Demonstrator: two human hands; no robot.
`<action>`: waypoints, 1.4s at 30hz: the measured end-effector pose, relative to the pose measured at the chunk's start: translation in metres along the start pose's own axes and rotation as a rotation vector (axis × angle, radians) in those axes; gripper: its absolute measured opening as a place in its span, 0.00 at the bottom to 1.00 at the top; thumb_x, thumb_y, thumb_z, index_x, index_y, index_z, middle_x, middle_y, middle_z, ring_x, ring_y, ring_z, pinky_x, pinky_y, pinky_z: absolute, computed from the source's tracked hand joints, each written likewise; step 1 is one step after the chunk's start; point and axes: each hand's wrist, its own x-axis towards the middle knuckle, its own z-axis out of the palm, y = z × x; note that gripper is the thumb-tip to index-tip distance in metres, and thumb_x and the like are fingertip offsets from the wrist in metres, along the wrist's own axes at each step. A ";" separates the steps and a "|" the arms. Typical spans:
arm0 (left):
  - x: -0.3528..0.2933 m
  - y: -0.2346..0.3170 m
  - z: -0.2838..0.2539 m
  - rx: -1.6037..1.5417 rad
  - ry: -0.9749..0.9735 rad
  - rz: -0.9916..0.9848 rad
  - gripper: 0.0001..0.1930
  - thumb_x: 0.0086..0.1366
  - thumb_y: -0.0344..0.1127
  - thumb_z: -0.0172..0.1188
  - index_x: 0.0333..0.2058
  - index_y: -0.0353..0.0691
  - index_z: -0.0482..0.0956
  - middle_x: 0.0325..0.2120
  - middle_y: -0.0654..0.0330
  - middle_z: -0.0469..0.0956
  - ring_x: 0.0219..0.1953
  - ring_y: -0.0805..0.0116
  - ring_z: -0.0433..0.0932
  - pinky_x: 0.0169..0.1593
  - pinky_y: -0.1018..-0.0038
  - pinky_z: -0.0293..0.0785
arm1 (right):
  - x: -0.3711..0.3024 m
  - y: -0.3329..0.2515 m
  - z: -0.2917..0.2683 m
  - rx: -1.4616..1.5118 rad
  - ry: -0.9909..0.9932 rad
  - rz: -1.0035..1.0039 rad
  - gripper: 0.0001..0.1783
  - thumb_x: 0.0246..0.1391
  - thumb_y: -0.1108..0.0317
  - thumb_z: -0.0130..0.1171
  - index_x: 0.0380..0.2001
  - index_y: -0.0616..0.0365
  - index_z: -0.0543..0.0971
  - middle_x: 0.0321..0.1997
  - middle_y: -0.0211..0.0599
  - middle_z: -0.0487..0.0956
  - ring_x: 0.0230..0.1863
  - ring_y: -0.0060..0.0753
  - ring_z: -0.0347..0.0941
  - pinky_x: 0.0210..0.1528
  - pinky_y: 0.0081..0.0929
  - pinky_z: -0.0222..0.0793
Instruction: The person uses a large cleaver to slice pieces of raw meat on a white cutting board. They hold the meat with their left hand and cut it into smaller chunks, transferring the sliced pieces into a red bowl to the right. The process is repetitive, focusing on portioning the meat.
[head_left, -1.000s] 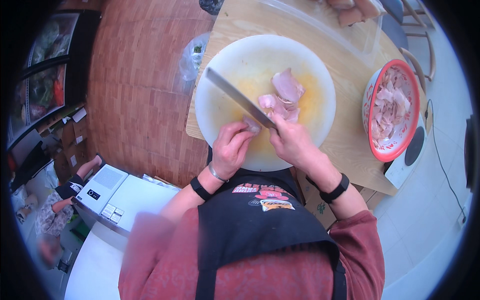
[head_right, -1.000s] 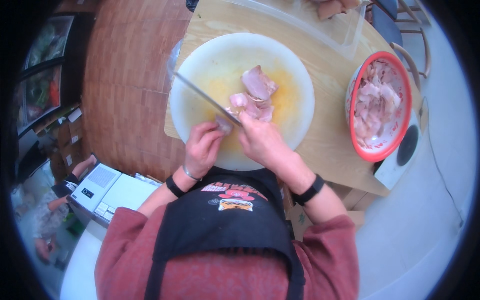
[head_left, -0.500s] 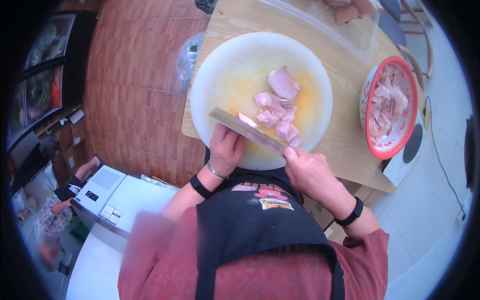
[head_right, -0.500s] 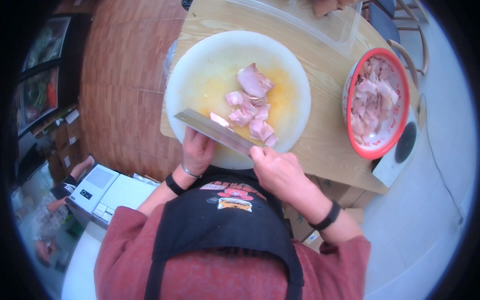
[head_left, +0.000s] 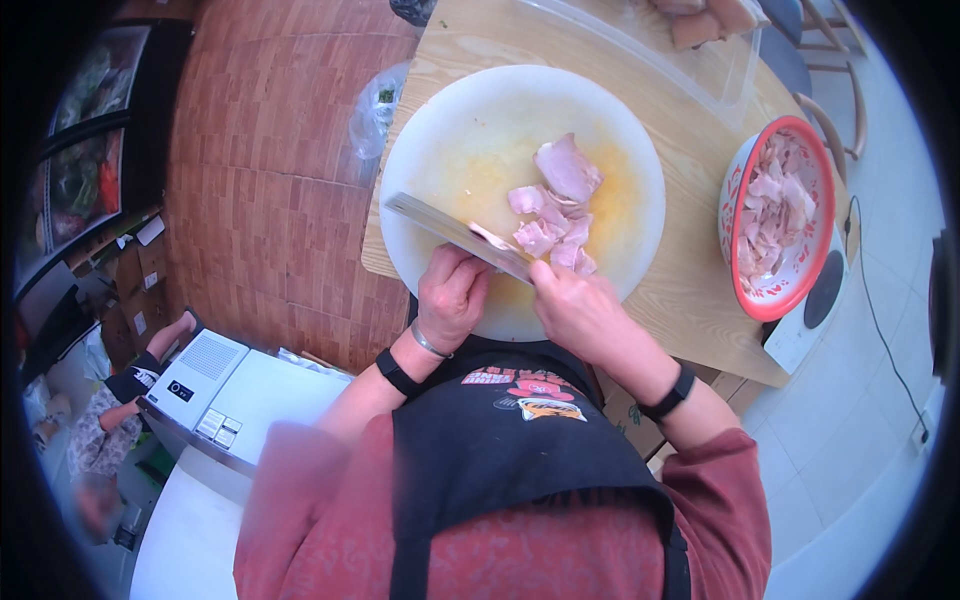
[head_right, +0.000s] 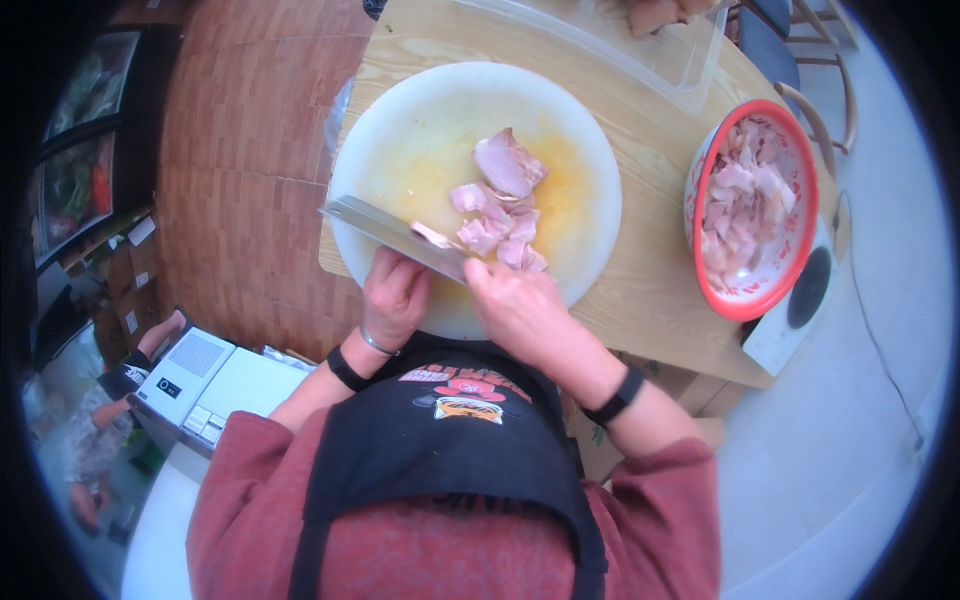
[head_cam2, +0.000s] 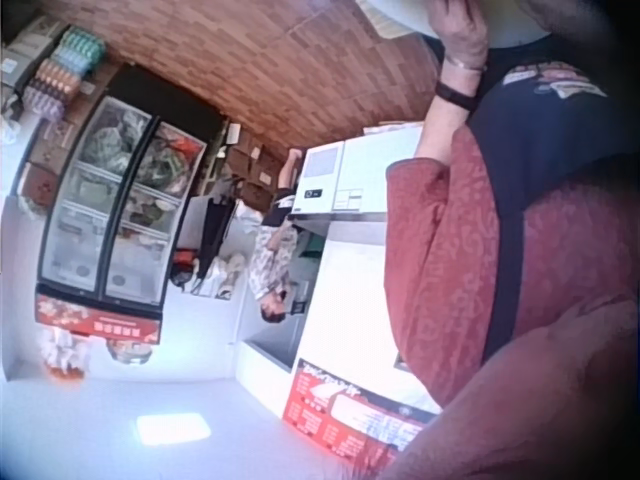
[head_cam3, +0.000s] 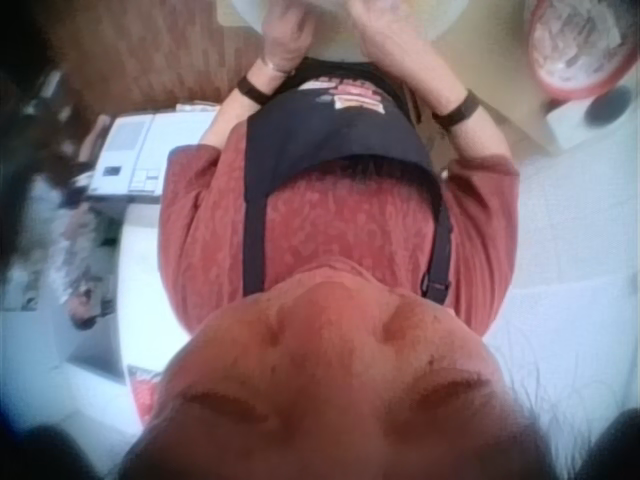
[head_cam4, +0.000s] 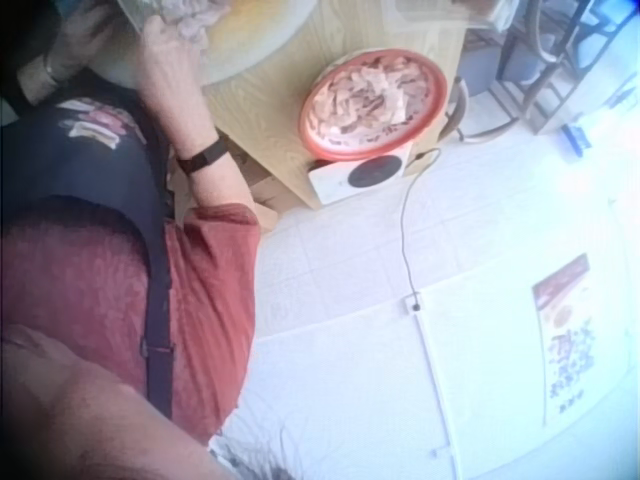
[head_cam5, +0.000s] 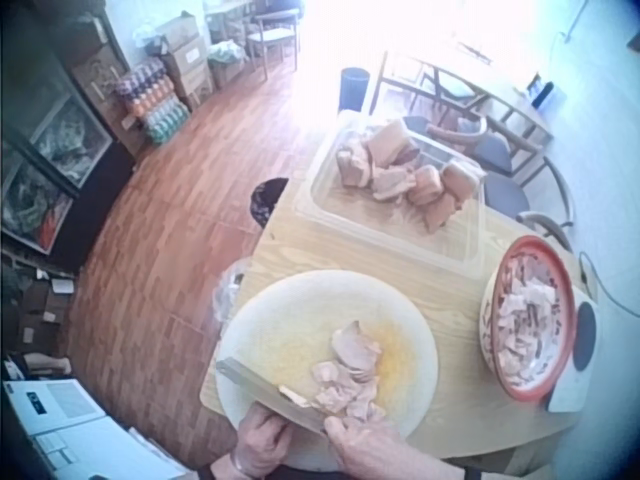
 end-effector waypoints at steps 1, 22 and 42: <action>0.002 0.001 0.002 -0.008 0.003 0.003 0.11 0.53 0.17 0.67 0.36 0.34 0.84 0.38 0.53 0.80 0.40 0.52 0.81 0.42 0.63 0.80 | 0.013 -0.001 0.005 0.011 0.039 -0.023 0.07 0.58 0.73 0.58 0.39 0.60 0.71 0.29 0.49 0.80 0.30 0.57 0.80 0.32 0.50 0.75; -0.002 0.000 0.003 0.018 0.046 0.016 0.09 0.55 0.17 0.65 0.36 0.33 0.83 0.39 0.51 0.79 0.40 0.49 0.80 0.44 0.62 0.79 | -0.044 -0.002 -0.031 -0.040 -0.122 0.057 0.09 0.57 0.70 0.60 0.38 0.58 0.72 0.31 0.47 0.81 0.28 0.53 0.81 0.30 0.47 0.77; -0.005 -0.001 -0.001 -0.011 0.018 0.000 0.11 0.55 0.17 0.66 0.37 0.35 0.85 0.40 0.54 0.81 0.43 0.54 0.82 0.44 0.64 0.80 | 0.008 0.018 0.007 0.176 0.221 -0.017 0.08 0.56 0.73 0.59 0.38 0.58 0.71 0.30 0.49 0.82 0.30 0.54 0.81 0.31 0.49 0.76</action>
